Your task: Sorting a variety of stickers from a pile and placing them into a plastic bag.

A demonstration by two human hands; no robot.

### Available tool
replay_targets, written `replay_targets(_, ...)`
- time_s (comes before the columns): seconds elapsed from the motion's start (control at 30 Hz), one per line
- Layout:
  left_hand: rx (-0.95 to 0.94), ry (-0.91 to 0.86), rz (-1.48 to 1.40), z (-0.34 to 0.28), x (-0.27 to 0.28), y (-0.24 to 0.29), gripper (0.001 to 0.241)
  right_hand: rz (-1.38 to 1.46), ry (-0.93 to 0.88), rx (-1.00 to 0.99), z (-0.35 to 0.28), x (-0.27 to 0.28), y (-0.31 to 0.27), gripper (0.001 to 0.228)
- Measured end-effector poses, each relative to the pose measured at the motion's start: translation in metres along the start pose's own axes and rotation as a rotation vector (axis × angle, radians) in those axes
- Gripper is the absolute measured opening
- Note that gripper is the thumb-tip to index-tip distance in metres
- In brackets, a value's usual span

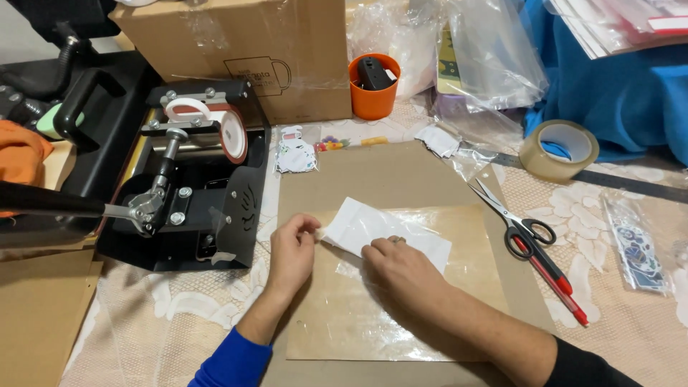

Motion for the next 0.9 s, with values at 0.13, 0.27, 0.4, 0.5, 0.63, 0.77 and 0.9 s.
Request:
replay_targets(0.13, -0.377, -0.15, 0.305, -0.031, -0.007, 0.074, 0.031, 0.326, 0.0, -0.115, 0.008, 0.016, 0.004, 0.023)
replay_targets(0.27, -0.559, -0.5, 0.577, -0.051, -0.054, 0.05, 0.024, 0.099, 0.123, -0.358, 0.001, 0.028, 0.077, 0.026)
replay_targets(0.4, -0.545, -0.542, 0.581, -0.036, -0.067, 0.05, 0.019, 0.143, -0.254, -0.581, 0.003, 0.018, 0.112, 0.059)
replay_targets(0.5, -0.653, -0.459, 0.536, -0.021, -0.072, 0.084, 0.033, 0.238, -0.461, -0.63, -0.001, -0.004, 0.117, 0.059)
replay_targets(0.63, -0.705, -0.545, 0.602, 0.003, -0.097, 0.105, 0.039, 0.367, -0.357, -0.485, 0.007, -0.004, 0.108, 0.031)
replay_targets(0.77, -0.435, -0.641, 0.574, 0.02, -0.084, 0.115, 0.006, 0.368, -0.222, -0.529, 0.008, 0.055, 0.1, 0.017)
replay_targets(0.9, -0.299, -0.543, 0.373, 0.03, -0.057, 0.107, 0.013, 0.58, -0.089, -0.631, 0.007, 0.057, 0.145, 0.017)
Point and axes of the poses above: each hand's wrist, its own z-axis towards the middle knuckle, its own x-axis out of the back of the hand, y = z × x, the point moved 8 cm from there along z, towards the middle knuckle, and after that the axes turned 2 degrees about y, right-handed, at the moved point
